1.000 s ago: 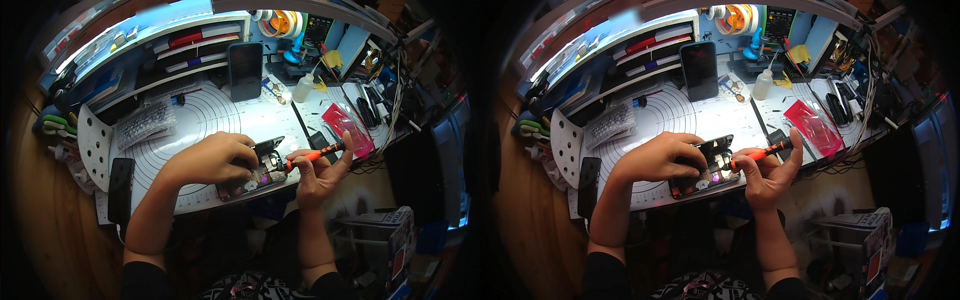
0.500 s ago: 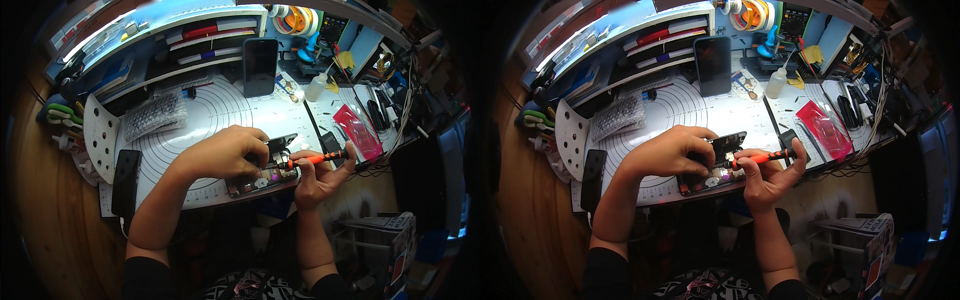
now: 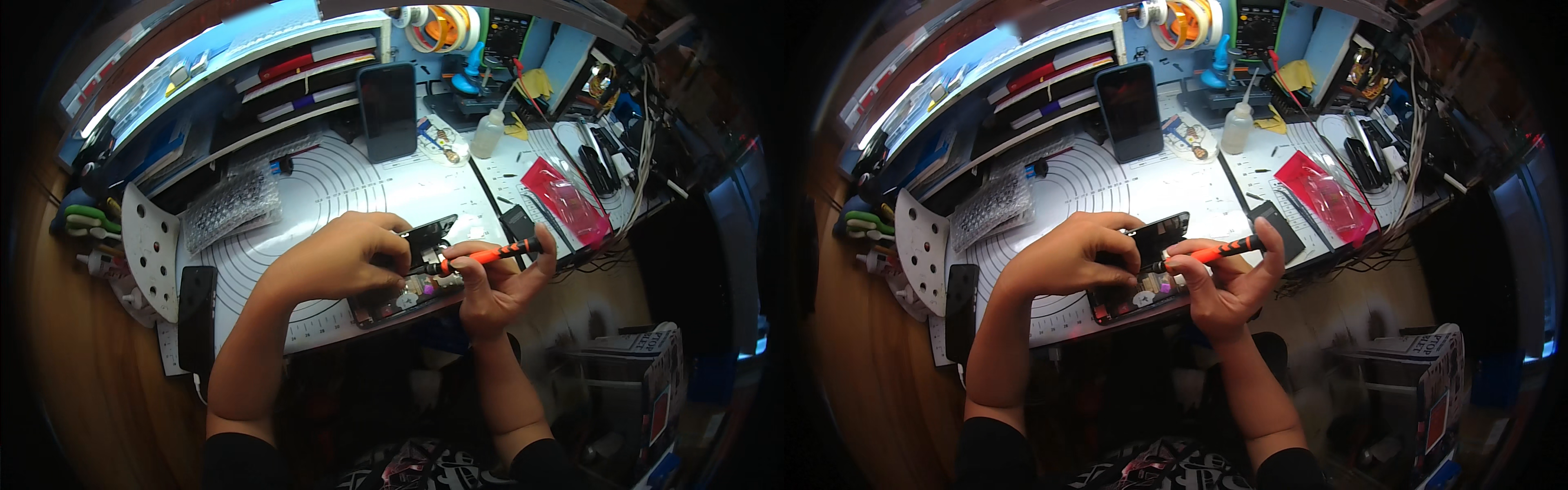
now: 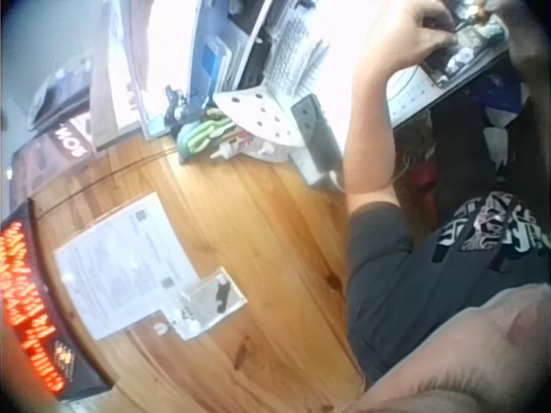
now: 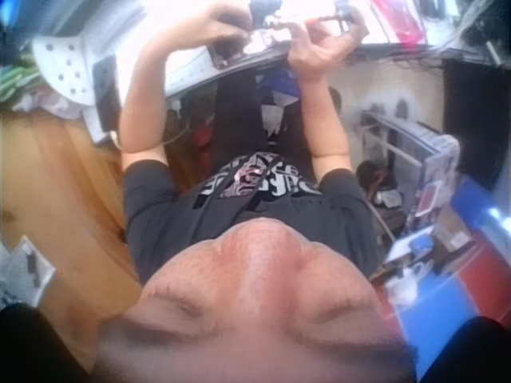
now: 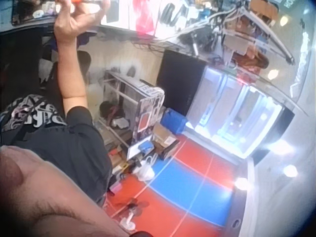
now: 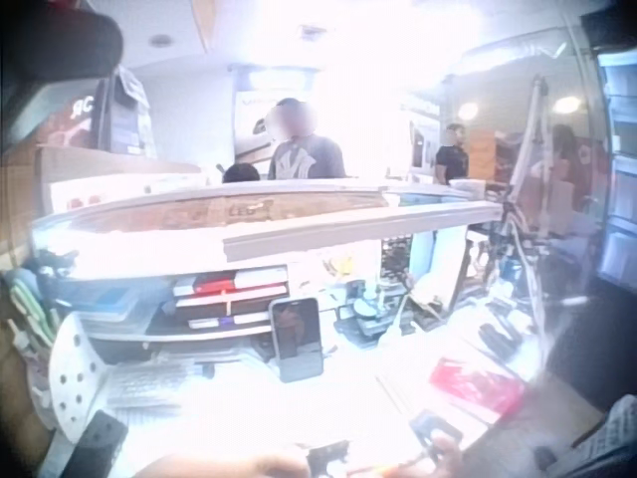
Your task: The person repairs a smartphone with a screwdriver. They remove small screws, detach internal connectors, and handle the battery and casing at a workbench.
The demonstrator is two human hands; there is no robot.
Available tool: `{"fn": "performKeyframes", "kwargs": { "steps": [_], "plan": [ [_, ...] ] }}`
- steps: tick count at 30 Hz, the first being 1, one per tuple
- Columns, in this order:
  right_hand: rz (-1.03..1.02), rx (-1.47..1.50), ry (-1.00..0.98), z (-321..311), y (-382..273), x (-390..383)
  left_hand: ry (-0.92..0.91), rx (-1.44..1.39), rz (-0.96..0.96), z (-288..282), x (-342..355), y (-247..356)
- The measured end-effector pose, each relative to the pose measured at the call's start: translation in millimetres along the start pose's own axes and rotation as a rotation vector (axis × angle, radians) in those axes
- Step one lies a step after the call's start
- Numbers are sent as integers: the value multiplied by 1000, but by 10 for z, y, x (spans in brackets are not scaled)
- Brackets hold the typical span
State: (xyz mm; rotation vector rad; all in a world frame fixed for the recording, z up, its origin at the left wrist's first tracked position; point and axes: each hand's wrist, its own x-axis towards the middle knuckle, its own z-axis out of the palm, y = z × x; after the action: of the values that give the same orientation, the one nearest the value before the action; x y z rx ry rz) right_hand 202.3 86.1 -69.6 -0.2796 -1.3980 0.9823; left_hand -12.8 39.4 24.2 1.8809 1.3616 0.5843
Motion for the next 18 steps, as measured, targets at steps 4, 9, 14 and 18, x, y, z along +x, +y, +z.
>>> {"fn": "performKeyframes", "kwargs": {
  "steps": [4, 9, 14, 18],
  "plan": [
    [-28, -10, 1, -38, -139, 105, 42, 1, 83, 26, -43, -114],
    [159, -333, 135, -861, -469, 542, -17, -119, -90, 0, -44, 73],
    [430, -1099, -240, -1294, -485, 647, -4, -10, 12, 10, -29, 37],
    [514, -1165, -237, -1203, -474, 584, -8, -16, -4, -4, -36, 12]
  ]
}}
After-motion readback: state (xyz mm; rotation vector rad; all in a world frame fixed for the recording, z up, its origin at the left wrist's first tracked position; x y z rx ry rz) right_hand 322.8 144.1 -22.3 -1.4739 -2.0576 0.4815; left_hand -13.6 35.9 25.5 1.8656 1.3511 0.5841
